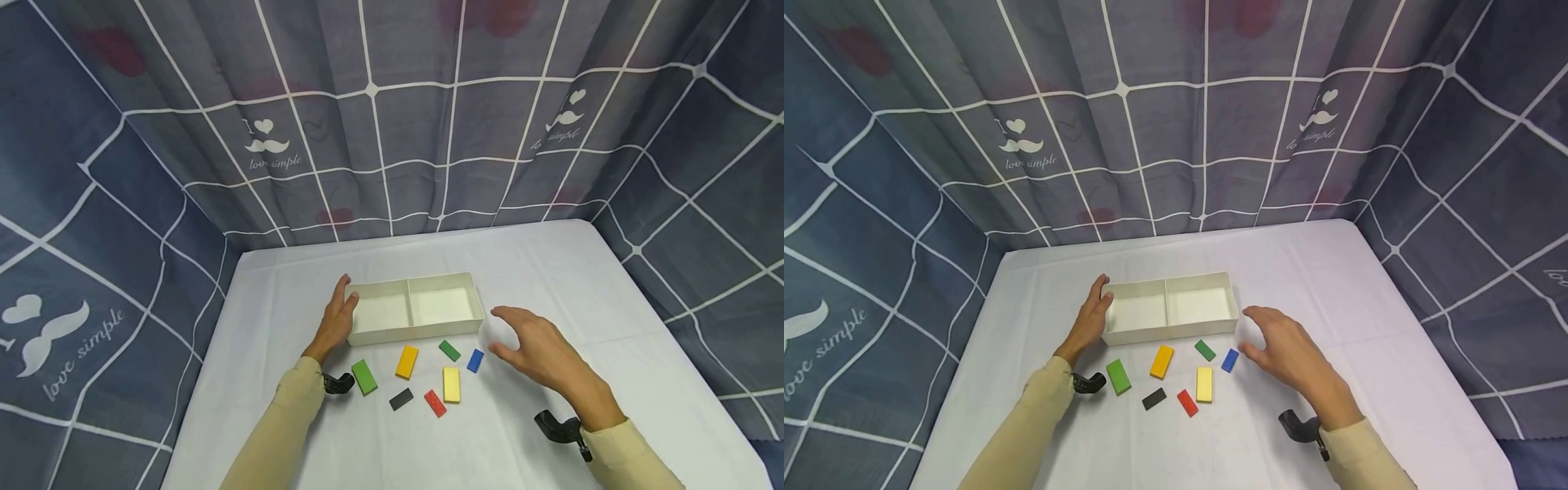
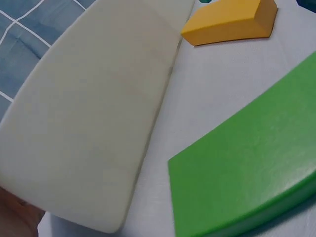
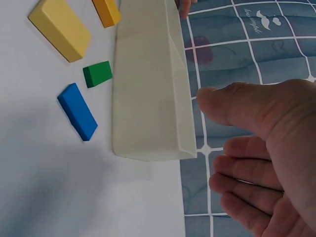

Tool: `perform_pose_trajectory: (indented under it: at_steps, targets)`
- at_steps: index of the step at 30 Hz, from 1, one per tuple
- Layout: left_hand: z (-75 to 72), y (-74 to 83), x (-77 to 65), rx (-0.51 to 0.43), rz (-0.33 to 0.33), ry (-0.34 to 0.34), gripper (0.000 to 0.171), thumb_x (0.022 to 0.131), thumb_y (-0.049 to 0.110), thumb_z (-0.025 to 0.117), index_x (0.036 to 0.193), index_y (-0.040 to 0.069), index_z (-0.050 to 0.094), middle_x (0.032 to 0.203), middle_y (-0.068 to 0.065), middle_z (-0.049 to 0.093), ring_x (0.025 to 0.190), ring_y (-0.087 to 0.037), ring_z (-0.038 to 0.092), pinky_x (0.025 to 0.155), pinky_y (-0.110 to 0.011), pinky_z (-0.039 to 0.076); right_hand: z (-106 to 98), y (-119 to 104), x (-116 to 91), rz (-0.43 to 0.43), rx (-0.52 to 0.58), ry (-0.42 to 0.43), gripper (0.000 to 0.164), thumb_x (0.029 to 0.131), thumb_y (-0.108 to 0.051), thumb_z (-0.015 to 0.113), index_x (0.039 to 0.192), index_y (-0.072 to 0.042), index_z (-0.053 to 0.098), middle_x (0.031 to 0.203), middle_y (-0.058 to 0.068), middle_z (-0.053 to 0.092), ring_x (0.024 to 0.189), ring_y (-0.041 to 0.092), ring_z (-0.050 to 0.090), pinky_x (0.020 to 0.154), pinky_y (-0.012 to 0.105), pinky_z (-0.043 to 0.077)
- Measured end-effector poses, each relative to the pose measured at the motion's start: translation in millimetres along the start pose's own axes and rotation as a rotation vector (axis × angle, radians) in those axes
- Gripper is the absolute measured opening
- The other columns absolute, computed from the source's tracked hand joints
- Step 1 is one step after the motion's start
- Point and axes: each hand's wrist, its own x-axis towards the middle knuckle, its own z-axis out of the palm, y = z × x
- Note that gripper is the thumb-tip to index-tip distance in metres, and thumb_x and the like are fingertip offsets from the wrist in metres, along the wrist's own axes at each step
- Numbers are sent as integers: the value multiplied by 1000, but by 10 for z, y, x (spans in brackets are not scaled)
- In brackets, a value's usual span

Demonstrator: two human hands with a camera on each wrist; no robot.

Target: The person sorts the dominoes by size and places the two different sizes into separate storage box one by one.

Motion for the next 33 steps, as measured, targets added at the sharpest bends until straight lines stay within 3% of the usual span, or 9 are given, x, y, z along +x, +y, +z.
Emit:
perform_pose_trajectory:
  at_steps: [6, 14, 21, 26, 33]
  targets:
    - [52, -65, 10, -41, -5, 22, 65, 118, 36, 37, 175, 12, 18, 183, -13, 22, 170, -39, 15, 136, -63, 13, 110, 6, -20, 0, 8, -14, 59, 91, -23, 90, 141, 0, 68, 140, 19, 73, 130, 40, 70, 109, 58, 56]
    - [105, -89, 15, -62, -5, 55, 62, 118, 35, 40, 174, 14, 23, 176, -17, 35, 167, -40, 24, 134, -65, 16, 240, 16, -31, 17, 54, -38, 60, 90, -22, 91, 141, 0, 69, 139, 18, 74, 130, 40, 70, 108, 59, 56]
    - [137, -77, 13, -50, -9, 87, 62, 116, 32, 45, 173, 13, 27, 180, -19, 26, 169, -42, 19, 134, -65, 17, 382, 28, -26, 62, 92, -85, 54, 91, -22, 90, 137, -1, 72, 136, 18, 75, 129, 41, 71, 107, 60, 56]
    - [139, -70, 13, -72, -10, 77, 61, 116, 24, 42, 173, 11, 24, 178, -20, 30, 168, -41, 23, 135, -64, 17, 484, 41, -35, 81, 89, -114, 53, 90, -22, 90, 135, -1, 74, 135, 17, 76, 128, 41, 71, 107, 60, 56]
    - [127, -105, 33, -169, 0, 67, 63, 110, 5, 31, 172, 10, 25, 173, -20, 40, 160, -39, 38, 132, -61, 27, 582, 60, -58, 56, 94, -106, 52, 89, -20, 90, 133, 2, 74, 132, 18, 77, 126, 42, 72, 107, 59, 56]
